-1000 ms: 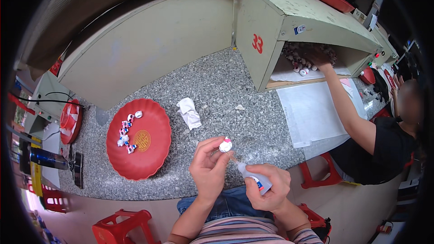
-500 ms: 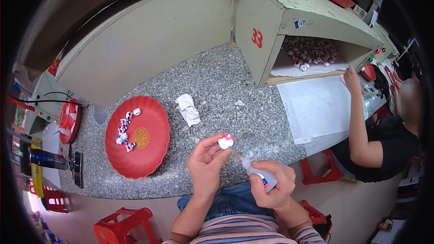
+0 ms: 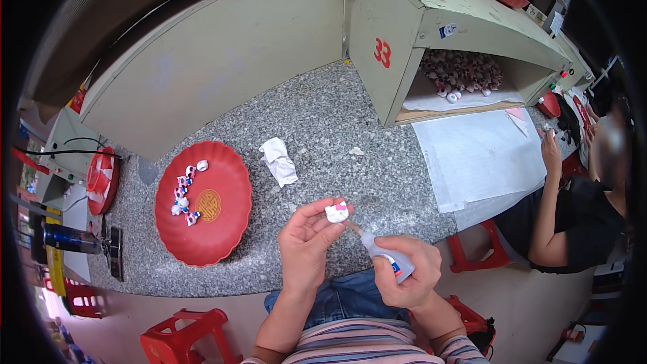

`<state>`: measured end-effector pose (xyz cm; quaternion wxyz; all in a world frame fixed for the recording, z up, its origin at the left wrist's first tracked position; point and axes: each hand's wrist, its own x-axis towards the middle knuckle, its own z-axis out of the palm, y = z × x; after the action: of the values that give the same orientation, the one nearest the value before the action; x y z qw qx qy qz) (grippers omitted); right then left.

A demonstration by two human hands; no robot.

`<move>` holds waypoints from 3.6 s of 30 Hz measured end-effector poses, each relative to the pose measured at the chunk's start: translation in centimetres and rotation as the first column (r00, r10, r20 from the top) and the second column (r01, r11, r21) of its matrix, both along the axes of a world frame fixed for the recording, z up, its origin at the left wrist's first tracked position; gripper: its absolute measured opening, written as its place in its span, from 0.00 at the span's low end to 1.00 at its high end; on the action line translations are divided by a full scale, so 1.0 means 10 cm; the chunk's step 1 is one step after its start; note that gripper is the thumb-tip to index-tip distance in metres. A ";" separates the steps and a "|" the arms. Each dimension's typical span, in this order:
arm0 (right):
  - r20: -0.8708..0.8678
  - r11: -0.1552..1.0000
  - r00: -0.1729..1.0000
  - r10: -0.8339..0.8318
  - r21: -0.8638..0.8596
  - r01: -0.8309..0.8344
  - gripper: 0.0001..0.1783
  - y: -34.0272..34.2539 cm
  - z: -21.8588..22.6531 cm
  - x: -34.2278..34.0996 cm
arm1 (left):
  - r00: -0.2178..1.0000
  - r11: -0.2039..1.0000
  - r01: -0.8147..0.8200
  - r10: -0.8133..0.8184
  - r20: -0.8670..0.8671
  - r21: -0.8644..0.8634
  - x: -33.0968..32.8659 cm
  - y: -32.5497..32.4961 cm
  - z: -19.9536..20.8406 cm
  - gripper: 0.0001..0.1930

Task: Applying glue to small plastic components and joining them together at a workbench.

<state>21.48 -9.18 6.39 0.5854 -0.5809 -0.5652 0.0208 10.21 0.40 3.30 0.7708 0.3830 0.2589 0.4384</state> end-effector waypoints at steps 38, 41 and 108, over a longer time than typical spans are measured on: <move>-0.038 0.997 0.999 -0.006 -0.071 0.003 0.13 -0.04 0.06 -0.02 | 0.983 0.965 -0.080 0.118 -0.140 0.248 0.01 -0.03 0.00 0.17; -0.031 0.997 0.999 -0.011 -0.071 0.008 0.13 -0.04 0.05 -0.02 | 0.979 0.952 -0.096 0.143 -0.143 0.291 0.01 -0.04 0.02 0.17; -0.854 0.891 0.519 0.036 -0.209 -0.404 0.08 0.20 -0.19 1.21 | 0.986 1.000 -0.004 0.000 -0.164 -0.023 0.11 -0.07 -0.07 0.18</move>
<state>33.61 -7.14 4.45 0.6487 -0.5245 -0.2743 0.4784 11.30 -0.31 2.62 0.7508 0.4087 0.3268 0.4030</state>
